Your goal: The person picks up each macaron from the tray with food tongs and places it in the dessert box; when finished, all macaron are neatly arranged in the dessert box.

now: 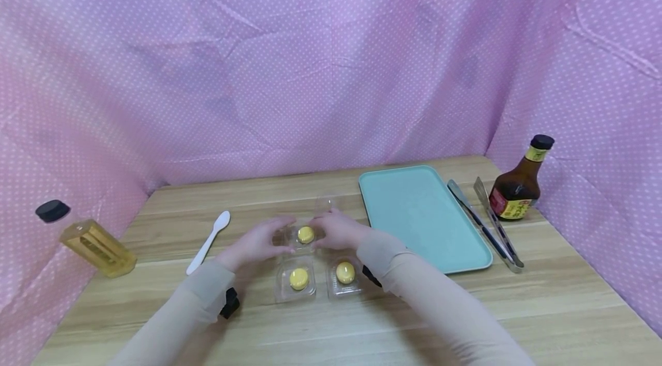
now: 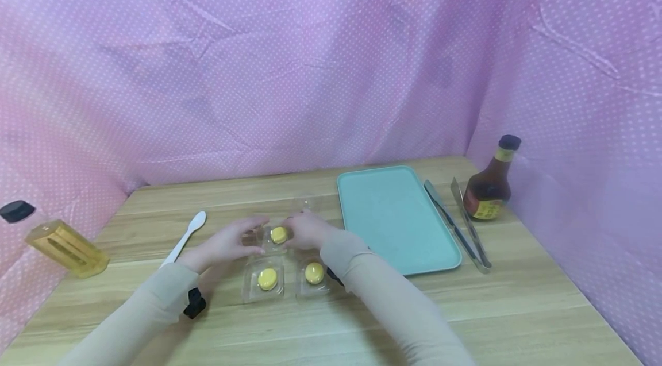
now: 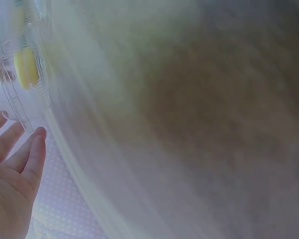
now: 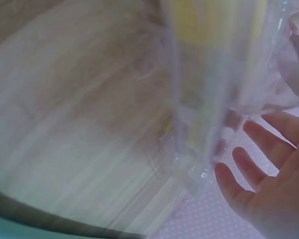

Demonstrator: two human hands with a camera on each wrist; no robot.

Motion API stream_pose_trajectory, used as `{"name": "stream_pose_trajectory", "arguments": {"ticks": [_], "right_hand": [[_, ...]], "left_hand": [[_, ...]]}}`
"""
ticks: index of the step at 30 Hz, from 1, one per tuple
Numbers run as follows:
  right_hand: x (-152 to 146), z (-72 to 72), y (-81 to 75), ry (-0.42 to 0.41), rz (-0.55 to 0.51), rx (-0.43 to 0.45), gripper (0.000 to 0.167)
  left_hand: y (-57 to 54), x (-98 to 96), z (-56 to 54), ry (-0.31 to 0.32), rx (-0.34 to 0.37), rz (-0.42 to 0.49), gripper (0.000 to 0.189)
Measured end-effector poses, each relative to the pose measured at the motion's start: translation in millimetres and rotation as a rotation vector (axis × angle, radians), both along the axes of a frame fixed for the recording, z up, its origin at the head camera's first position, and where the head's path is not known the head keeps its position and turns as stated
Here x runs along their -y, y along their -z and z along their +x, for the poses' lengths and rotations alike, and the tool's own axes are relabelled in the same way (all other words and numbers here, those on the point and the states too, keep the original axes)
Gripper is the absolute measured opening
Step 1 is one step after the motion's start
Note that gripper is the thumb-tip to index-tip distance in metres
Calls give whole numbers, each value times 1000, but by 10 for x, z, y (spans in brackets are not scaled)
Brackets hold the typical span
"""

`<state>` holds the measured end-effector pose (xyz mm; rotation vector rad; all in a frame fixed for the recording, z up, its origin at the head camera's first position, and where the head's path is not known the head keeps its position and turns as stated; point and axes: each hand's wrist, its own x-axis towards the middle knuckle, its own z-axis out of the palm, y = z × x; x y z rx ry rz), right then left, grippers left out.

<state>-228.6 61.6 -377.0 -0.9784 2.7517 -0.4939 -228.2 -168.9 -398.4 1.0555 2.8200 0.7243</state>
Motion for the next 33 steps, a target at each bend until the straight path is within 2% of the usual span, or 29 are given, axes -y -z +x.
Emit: {"name": "stream_pose_trajectory", "arguments": {"ticks": [9, 21, 28, 33], "right_hand": [[-8, -13, -3, 42, -8, 34, 58], [-12, 9, -17, 71, 12, 11, 53], [34, -22, 11, 76, 23, -3, 54], [62, -34, 31, 72, 30, -30, 56]], "left_hand": [[-19, -9, 35, -63, 55, 25, 69], [4, 0, 24, -69, 22, 34, 65], [39, 38, 22, -85, 75, 84, 61], [59, 56, 16, -98, 78, 78, 56]]}}
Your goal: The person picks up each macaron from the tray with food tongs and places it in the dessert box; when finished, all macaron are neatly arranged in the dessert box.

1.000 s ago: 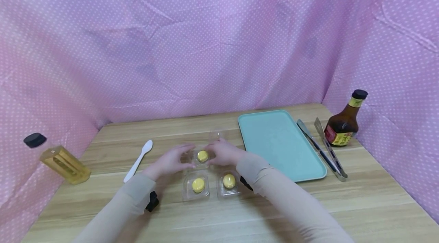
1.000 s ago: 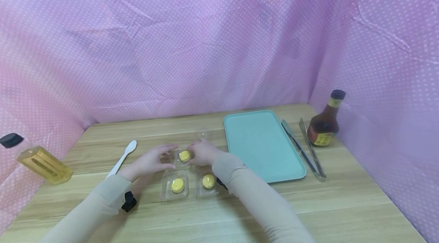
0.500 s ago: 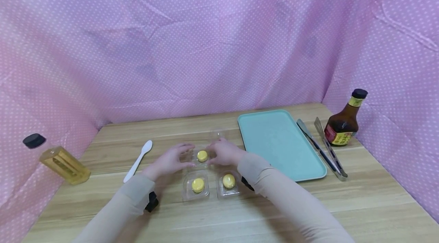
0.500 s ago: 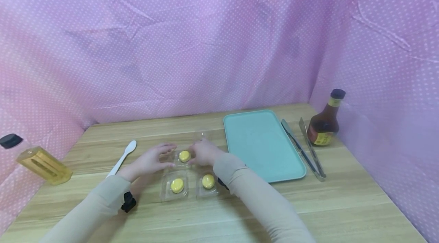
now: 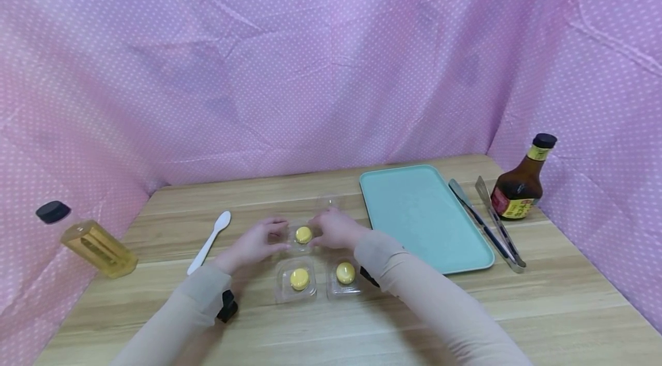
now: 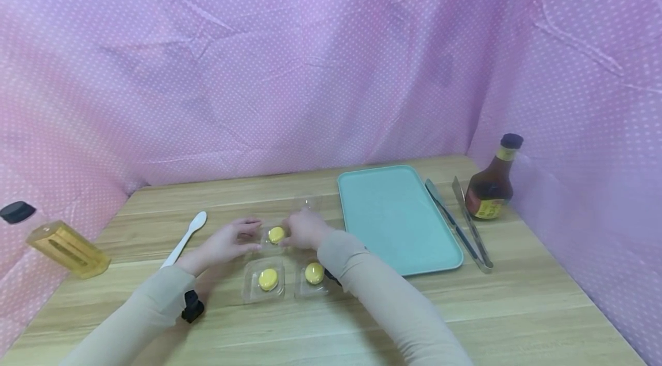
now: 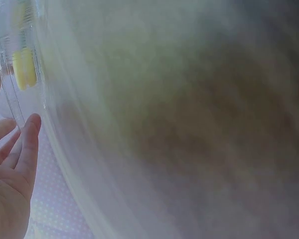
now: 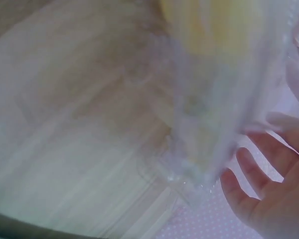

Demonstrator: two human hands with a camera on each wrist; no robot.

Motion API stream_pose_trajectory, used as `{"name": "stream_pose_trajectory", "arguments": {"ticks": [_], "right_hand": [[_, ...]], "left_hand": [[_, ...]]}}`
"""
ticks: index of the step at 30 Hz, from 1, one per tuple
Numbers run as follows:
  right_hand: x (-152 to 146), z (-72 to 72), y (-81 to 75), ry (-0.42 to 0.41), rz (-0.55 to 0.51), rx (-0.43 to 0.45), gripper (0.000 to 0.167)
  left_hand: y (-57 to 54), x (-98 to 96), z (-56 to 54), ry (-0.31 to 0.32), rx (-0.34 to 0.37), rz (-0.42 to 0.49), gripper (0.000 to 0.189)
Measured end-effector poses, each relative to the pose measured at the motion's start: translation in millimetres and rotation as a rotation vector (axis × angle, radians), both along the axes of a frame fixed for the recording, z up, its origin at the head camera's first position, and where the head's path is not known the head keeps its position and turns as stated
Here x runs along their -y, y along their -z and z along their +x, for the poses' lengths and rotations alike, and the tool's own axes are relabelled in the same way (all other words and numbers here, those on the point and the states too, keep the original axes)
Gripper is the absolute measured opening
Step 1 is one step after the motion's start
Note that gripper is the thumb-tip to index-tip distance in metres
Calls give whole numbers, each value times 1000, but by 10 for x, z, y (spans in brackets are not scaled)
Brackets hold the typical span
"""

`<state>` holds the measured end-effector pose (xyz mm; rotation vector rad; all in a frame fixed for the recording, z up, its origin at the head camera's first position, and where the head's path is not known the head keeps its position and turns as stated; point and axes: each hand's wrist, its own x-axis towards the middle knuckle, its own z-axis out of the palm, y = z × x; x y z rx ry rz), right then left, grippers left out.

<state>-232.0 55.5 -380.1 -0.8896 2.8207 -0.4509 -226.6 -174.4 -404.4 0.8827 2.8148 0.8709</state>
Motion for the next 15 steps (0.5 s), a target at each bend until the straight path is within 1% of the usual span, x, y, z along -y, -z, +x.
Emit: {"name": "stream_pose_trajectory", "arguments": {"ticks": [3, 7, 10, 15], "right_hand": [[6, -1, 14, -5, -3, -8, 54], [0, 2, 28, 14, -14, 2, 53], [-9, 7, 37, 27, -10, 11, 54], [-8, 5, 67, 25, 12, 8, 56]], "left_hand": [[-5, -3, 2, -1, 3, -4, 56], [-13, -15, -8, -3, -3, -13, 58], [-15, -27, -20, -5, -14, -28, 58], [-7, -32, -35, -12, -16, -44, 57]]}}
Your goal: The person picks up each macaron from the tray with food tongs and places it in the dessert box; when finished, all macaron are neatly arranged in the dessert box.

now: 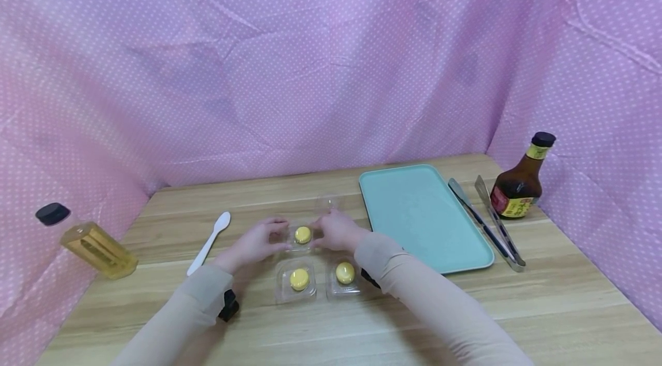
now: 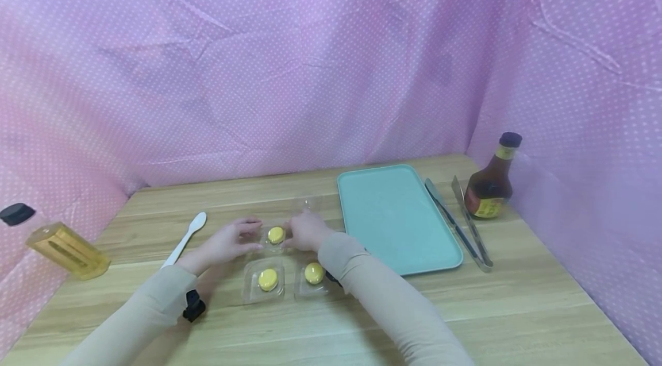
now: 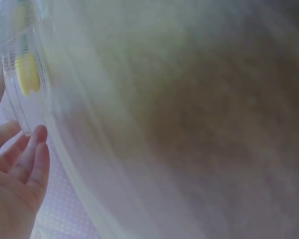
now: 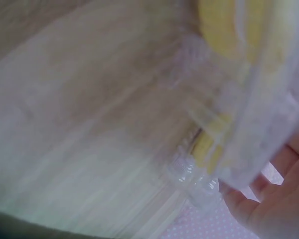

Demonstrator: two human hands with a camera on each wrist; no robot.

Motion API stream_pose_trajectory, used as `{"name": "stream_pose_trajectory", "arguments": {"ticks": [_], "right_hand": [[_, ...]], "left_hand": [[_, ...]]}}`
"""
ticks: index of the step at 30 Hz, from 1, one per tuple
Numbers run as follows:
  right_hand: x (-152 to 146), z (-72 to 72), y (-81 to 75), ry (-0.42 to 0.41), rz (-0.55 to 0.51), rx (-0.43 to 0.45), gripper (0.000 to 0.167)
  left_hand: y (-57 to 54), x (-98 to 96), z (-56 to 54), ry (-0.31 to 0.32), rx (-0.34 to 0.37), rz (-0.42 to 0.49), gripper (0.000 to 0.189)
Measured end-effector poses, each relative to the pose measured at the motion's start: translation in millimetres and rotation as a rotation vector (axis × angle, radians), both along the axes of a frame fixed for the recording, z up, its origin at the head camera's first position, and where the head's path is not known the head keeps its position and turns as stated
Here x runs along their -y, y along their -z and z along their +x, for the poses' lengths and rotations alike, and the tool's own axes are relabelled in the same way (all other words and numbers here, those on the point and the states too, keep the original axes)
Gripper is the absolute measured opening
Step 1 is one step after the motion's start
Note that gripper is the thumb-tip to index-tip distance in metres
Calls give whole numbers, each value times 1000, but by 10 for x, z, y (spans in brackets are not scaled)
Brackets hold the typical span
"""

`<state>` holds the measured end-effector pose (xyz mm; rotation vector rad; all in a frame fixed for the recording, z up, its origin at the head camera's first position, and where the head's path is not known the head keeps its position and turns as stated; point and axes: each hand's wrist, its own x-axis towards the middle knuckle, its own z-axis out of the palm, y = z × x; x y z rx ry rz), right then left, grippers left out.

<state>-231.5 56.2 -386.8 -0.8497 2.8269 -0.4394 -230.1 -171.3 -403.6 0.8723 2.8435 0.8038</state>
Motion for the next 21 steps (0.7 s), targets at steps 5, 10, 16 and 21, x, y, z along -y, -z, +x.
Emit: {"name": "stream_pose_trajectory", "arguments": {"ticks": [5, 10, 16, 21], "right_hand": [[-2, 14, -12, 9, -6, 6, 56], [-14, 23, -23, 1, -10, 3, 55], [-40, 34, -23, -13, -50, 17, 53], [-70, 32, -24, -39, -97, 26, 50]], "left_hand": [[2, 2, 7, -12, 27, 1, 58], [-20, -7, 27, -14, 29, -23, 60], [-73, -34, 53, 0, 7, -71, 61], [-96, -42, 63, -8, 0, -81, 67]]}}
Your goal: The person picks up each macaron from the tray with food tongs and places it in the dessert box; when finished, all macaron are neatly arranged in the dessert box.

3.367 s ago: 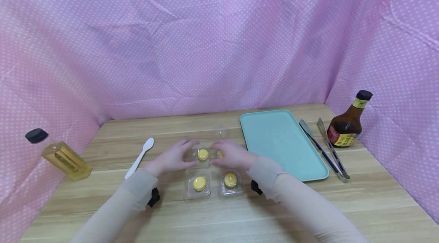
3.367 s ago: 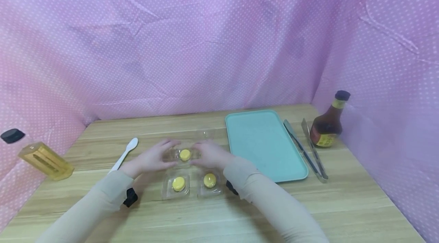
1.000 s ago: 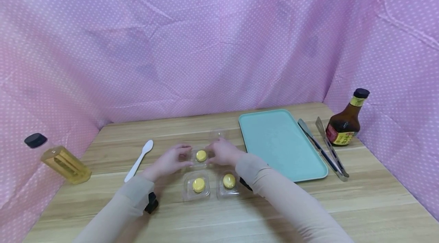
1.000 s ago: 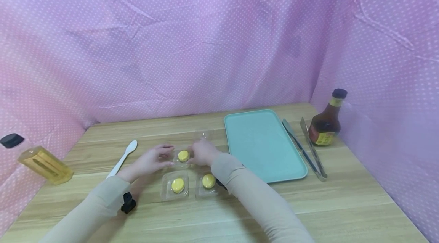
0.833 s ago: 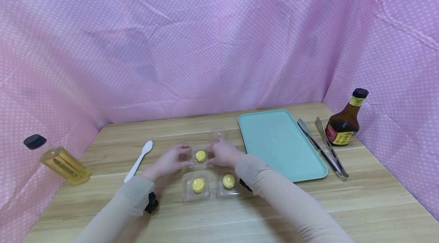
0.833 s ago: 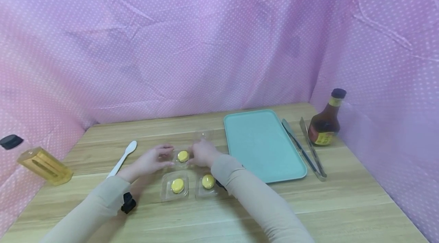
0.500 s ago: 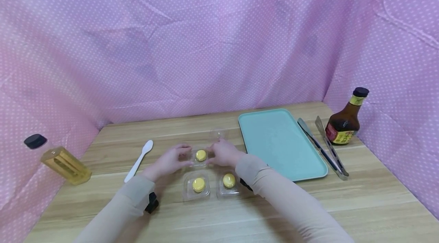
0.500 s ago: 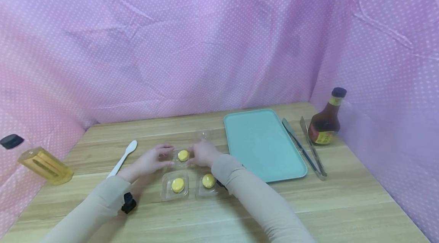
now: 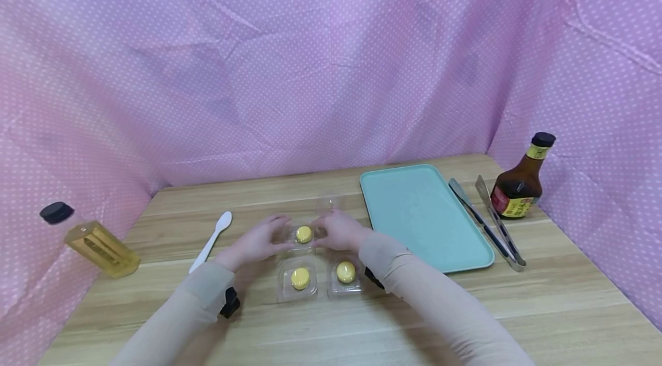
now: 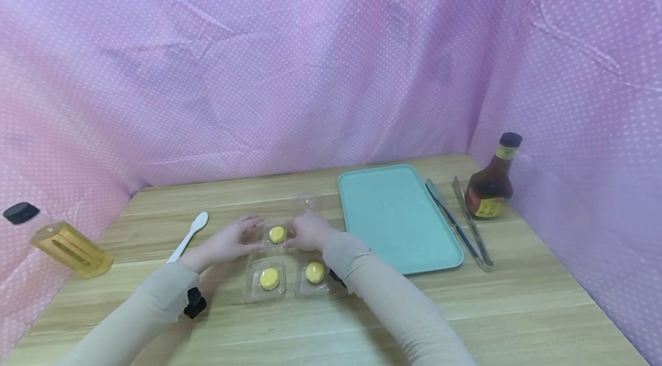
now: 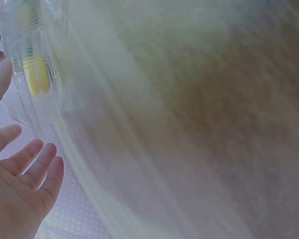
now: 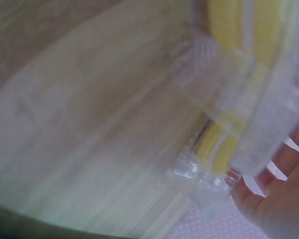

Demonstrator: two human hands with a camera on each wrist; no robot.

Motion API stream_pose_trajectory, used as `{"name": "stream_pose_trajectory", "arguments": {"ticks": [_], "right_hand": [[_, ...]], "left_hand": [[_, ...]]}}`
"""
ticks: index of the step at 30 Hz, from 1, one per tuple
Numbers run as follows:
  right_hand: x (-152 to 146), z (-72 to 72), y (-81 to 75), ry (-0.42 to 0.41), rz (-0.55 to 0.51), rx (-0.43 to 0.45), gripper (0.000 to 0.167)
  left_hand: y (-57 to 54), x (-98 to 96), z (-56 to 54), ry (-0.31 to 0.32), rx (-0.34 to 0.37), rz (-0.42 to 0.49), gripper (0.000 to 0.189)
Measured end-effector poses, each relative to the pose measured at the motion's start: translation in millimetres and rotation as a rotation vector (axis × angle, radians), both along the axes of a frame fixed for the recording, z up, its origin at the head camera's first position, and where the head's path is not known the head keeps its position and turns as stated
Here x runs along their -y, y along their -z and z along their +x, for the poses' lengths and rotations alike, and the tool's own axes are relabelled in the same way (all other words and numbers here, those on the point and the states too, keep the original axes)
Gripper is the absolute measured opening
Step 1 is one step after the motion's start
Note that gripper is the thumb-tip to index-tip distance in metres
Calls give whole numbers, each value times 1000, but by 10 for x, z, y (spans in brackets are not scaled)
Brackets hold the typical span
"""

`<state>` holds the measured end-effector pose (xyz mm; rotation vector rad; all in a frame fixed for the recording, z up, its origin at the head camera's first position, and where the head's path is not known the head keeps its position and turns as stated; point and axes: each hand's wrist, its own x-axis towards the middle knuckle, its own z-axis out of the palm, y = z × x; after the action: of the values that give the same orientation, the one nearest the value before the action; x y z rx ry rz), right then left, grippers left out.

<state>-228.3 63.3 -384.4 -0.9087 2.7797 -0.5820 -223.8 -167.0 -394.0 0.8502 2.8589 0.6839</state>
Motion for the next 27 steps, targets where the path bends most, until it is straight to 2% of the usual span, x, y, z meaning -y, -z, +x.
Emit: {"name": "stream_pose_trajectory", "arguments": {"ticks": [3, 8, 15, 21, 24, 27], "right_hand": [[-15, -4, -16, -22, -16, -7, 48], [-85, 10, -29, -43, -46, -27, 46], [-267, 89, -50, -62, -108, -46, 42], [-419, 165, -76, -63, -211, 16, 43], [-503, 206, -85, -76, -276, 44, 42], [-607, 262, -86, -53, -315, 92, 42]], "left_hand": [[-15, 5, 9, -19, 7, 9, 71], [-35, 15, -13, -34, -5, 23, 66], [-146, 16, -50, -63, -25, 23, 61], [-209, 0, -115, -61, -69, 0, 55], [-244, -46, -164, -48, -91, -1, 55], [-305, -132, -227, -43, -95, 4, 56]]}}
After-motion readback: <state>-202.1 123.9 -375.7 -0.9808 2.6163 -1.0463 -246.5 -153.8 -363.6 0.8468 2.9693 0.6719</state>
